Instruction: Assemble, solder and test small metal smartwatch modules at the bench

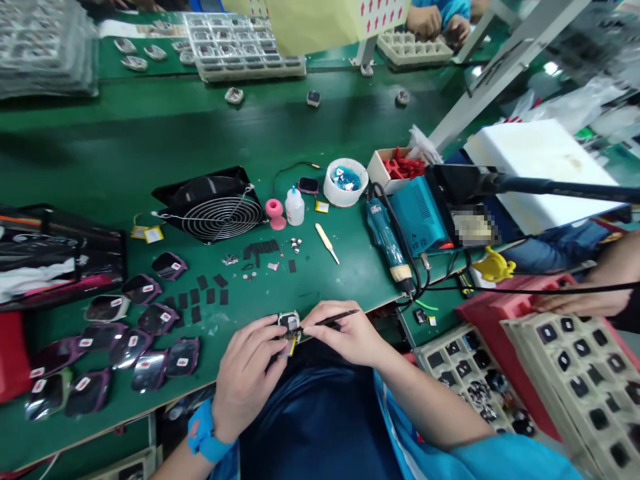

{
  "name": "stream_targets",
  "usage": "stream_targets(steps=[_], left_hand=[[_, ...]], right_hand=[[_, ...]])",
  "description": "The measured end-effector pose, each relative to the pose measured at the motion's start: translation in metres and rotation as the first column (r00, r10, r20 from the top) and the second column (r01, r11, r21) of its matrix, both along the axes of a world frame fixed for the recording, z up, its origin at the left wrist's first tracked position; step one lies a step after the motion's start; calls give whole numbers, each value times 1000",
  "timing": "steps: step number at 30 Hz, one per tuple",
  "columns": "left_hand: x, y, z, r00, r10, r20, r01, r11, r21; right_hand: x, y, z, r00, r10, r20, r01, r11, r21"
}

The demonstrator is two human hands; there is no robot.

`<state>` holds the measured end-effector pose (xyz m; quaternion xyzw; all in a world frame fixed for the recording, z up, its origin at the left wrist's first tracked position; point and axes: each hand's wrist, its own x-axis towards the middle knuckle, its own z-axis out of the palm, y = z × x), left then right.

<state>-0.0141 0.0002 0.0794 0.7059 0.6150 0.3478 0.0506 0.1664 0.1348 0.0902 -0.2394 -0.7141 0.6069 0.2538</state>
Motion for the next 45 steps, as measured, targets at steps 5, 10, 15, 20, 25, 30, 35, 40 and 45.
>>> stream_targets(steps=[5, 10, 15, 20, 25, 30, 35, 40, 45], left_hand=[[1, 1, 3, 1000, 6, 6, -6, 1000, 7], [1, 0, 2, 1000, 8, 25, -8, 1000, 2], [2, -1, 3, 1000, 9, 27, -10, 999, 30], [2, -2, 2, 1000, 23, 11, -23, 999, 43], [3, -4, -2, 999, 21, -37, -19, 998, 52], [4, -1, 1, 999, 25, -21, -24, 999, 29], [3, 1, 8, 999, 33, 13, -33, 999, 5], [-1, 2, 11, 1000, 11, 1, -11, 1000, -25], [-5, 6, 15, 999, -18, 35, 19, 999, -40]], right_hand=[[1, 0, 0, 1000, -3, 12, 3, 1000, -4], [-1, -2, -3, 998, -54, -20, 53, 996, -75], [-8, -6, -5, 989, -133, -57, 129, 989, -76], [-14, -8, -2, 994, -105, -27, 105, 994, -15], [-14, -9, -4, 992, -113, -46, 115, 993, 29], [-10, -7, -4, 987, -148, -67, 150, 988, 32], [-9, -7, -7, 988, -151, -40, 151, 988, -17], [-8, 1, -9, 988, -154, -3, 147, 952, -270], [4, 37, 12, 964, -13, 266, 10, 1000, 16]])
